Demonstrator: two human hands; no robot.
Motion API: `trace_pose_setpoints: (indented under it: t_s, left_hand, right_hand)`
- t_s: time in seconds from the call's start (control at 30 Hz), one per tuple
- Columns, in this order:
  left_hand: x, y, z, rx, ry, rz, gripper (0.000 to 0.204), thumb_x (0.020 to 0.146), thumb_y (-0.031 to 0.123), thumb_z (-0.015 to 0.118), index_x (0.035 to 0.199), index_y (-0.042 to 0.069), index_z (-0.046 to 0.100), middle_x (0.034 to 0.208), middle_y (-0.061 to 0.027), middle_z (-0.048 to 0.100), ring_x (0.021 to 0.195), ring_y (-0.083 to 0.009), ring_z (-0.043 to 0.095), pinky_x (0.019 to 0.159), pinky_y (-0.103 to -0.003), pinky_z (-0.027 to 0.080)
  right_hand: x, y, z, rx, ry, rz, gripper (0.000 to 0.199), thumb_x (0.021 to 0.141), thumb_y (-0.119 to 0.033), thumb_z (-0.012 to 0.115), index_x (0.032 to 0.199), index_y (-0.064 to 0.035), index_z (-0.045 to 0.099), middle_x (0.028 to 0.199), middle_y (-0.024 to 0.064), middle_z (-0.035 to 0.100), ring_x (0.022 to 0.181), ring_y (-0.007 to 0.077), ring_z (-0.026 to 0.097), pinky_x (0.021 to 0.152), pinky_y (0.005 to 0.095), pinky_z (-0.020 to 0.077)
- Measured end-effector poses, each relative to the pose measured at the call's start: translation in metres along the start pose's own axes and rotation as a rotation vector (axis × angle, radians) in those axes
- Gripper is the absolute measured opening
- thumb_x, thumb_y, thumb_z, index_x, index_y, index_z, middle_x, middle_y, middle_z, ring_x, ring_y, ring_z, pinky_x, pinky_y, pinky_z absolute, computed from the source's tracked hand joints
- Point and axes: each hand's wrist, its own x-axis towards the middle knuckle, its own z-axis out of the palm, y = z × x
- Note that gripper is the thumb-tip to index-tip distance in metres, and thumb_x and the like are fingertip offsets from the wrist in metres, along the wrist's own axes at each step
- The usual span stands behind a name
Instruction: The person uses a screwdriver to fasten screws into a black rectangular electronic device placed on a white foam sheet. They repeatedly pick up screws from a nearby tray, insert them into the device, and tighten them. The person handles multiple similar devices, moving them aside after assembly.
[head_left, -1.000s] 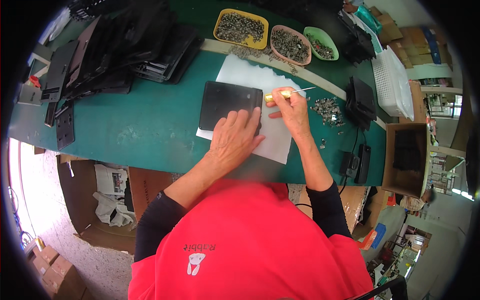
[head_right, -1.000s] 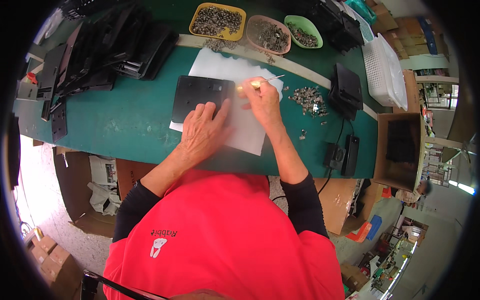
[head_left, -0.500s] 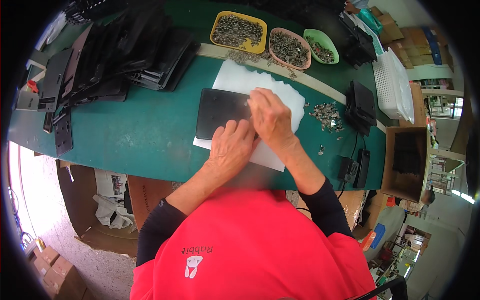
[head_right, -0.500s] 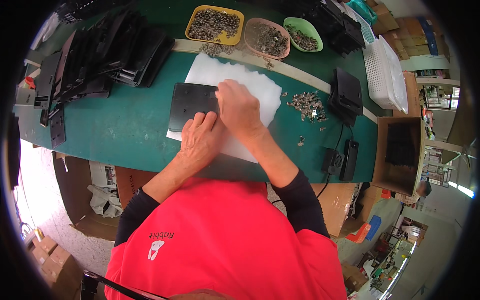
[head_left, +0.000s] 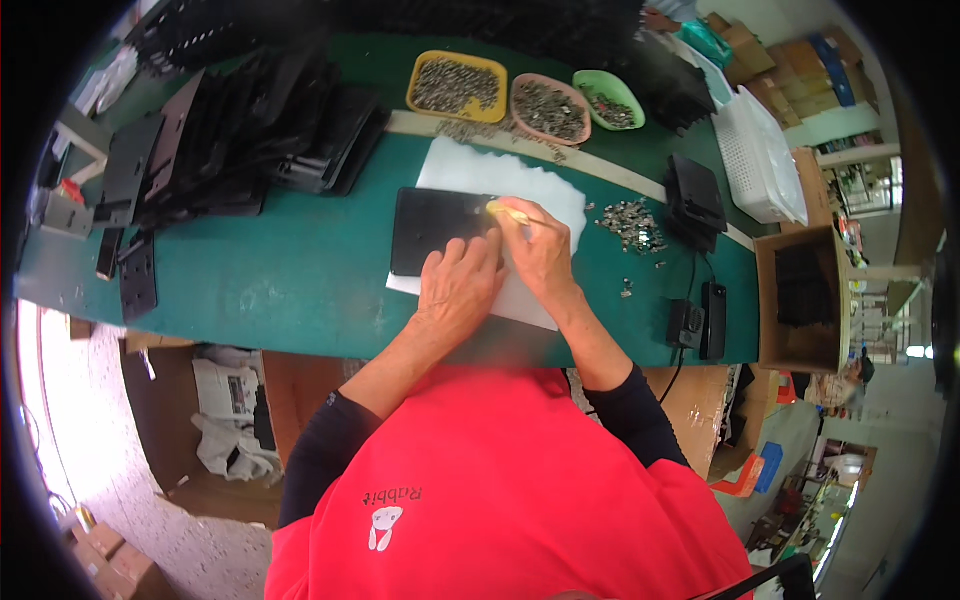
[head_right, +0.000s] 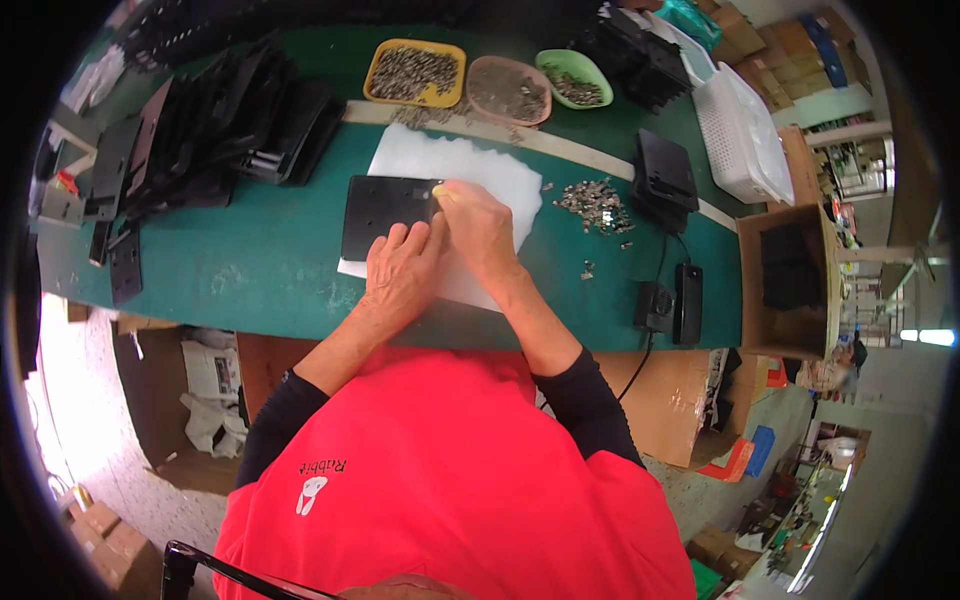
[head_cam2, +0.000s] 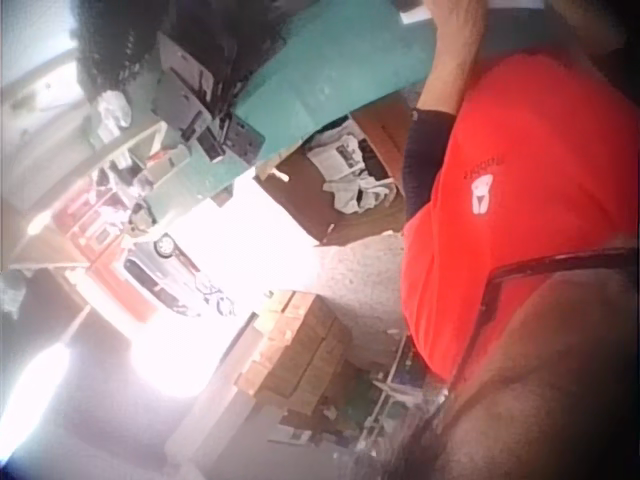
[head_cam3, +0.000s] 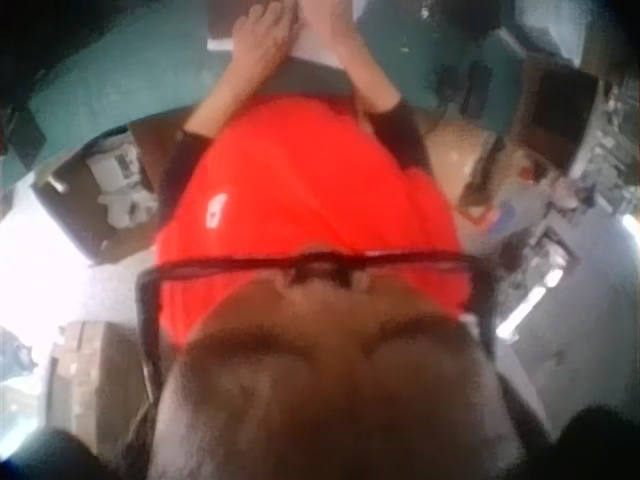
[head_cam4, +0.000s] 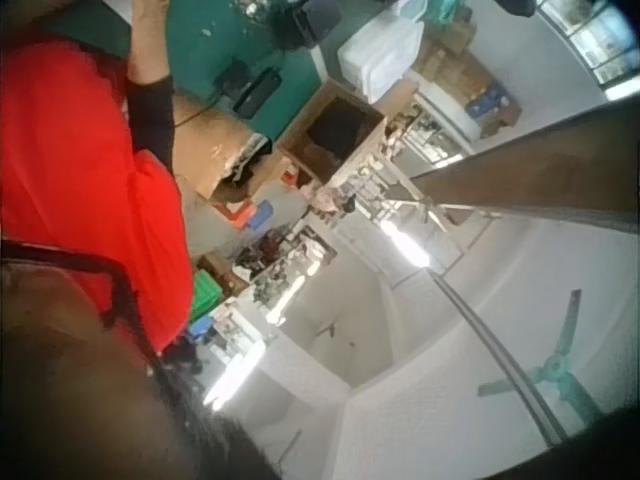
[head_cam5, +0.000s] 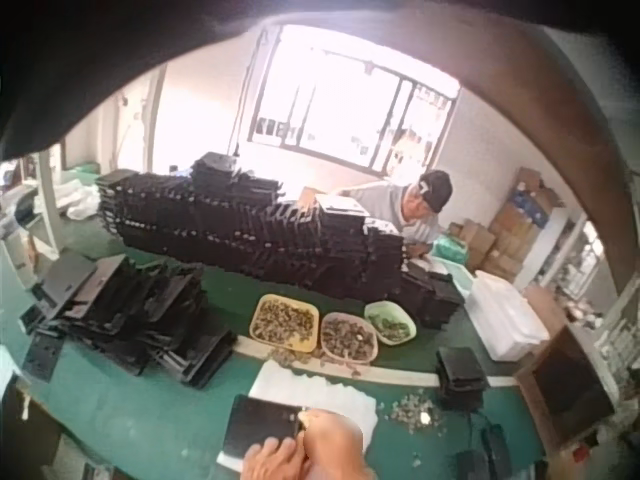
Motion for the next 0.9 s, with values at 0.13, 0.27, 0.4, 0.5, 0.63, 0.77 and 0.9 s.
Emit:
trace_pose_setpoints:
  t_s: [0.13, 0.27, 0.4, 0.5, 0.63, 0.77, 0.9]
  left_hand:
    - [0.002, -0.001, 0.006, 0.065, 0.051, 0.024, 0.048, 0.081, 0.024, 0.069, 0.123, 0.004, 0.059, 0.088, -0.0022, 0.052, 0.083, -0.0215, 0.053, 0.067, -0.038, 0.042]
    - [-0.001, 0.003, 0.011, 0.154, 0.057, 0.002, 0.032, 0.080, 0.022, 0.069, 0.108, 0.006, 0.065, 0.086, -0.0026, 0.052, 0.082, -0.0220, 0.051, 0.071, -0.039, 0.038]
    - [-0.001, 0.008, 0.009, 0.148, 0.078, 0.056, 0.026, 0.077, 0.018, 0.069, 0.100, 0.007, 0.065, 0.085, -0.0034, 0.052, 0.082, -0.0230, 0.051, 0.074, -0.040, 0.036]
    - [0.000, 0.007, 0.009, 0.132, 0.090, 0.065, 0.024, 0.077, 0.016, 0.069, 0.099, 0.006, 0.066, 0.085, -0.0049, 0.052, 0.083, -0.0244, 0.051, 0.073, -0.040, 0.037]
    - [-0.004, 0.003, 0.015, 0.128, 0.093, 0.047, 0.022, 0.079, 0.015, 0.068, 0.098, 0.004, 0.065, 0.088, -0.0061, 0.054, 0.084, -0.0265, 0.052, 0.073, -0.040, 0.039]
    - [-0.003, 0.000, 0.019, 0.106, 0.041, 0.070, 0.023, 0.081, 0.015, 0.068, 0.101, 0.003, 0.065, 0.090, -0.0072, 0.055, 0.085, -0.0283, 0.053, 0.075, -0.040, 0.041]
    - [0.000, 0.001, 0.017, 0.127, 0.101, 0.106, 0.032, 0.078, 0.016, 0.072, 0.107, 0.004, 0.066, 0.086, -0.0082, 0.055, 0.084, -0.0272, 0.054, 0.074, -0.041, 0.042]
  right_hand:
    - [0.009, 0.022, 0.019, 0.139, 0.104, 0.108, 0.017, 0.086, -0.011, 0.065, 0.098, 0.0003, 0.066, 0.098, 0.0191, 0.067, 0.087, 0.0374, 0.064, 0.078, 0.0434, 0.0527]
    - [0.008, 0.021, 0.035, -0.034, 0.107, -0.022, 0.021, 0.083, -0.010, 0.066, 0.101, -0.0026, 0.058, 0.099, 0.0169, 0.064, 0.088, 0.0370, 0.064, 0.078, 0.0439, 0.0527]
    - [-0.002, 0.011, 0.022, -0.116, 0.070, -0.046, 0.024, 0.082, -0.008, 0.066, 0.103, -0.0001, 0.056, 0.100, 0.0159, 0.062, 0.087, 0.0349, 0.064, 0.075, 0.0419, 0.0535]
    - [-0.010, 0.007, 0.021, -0.149, 0.089, -0.081, 0.030, 0.082, -0.008, 0.065, 0.108, 0.0016, 0.056, 0.099, 0.0137, 0.061, 0.083, 0.0319, 0.065, 0.073, 0.0405, 0.0540]
    - [-0.015, 0.007, 0.017, -0.233, -0.023, -0.147, 0.034, 0.078, -0.011, 0.065, 0.109, 0.0022, 0.057, 0.090, 0.0127, 0.061, 0.074, 0.0308, 0.065, 0.068, 0.0395, 0.0547]
    - [0.002, 0.015, 0.005, -0.271, -0.295, -0.240, 0.021, 0.082, -0.014, 0.058, 0.095, 0.0022, 0.061, 0.090, 0.0139, 0.064, 0.076, 0.0325, 0.067, 0.069, 0.0400, 0.0556]
    - [0.021, 0.012, 0.005, -0.148, -0.378, -0.134, 0.021, 0.085, -0.019, 0.058, 0.088, 0.0006, 0.064, 0.094, 0.0174, 0.064, 0.085, 0.0344, 0.068, 0.075, 0.0434, 0.0553]
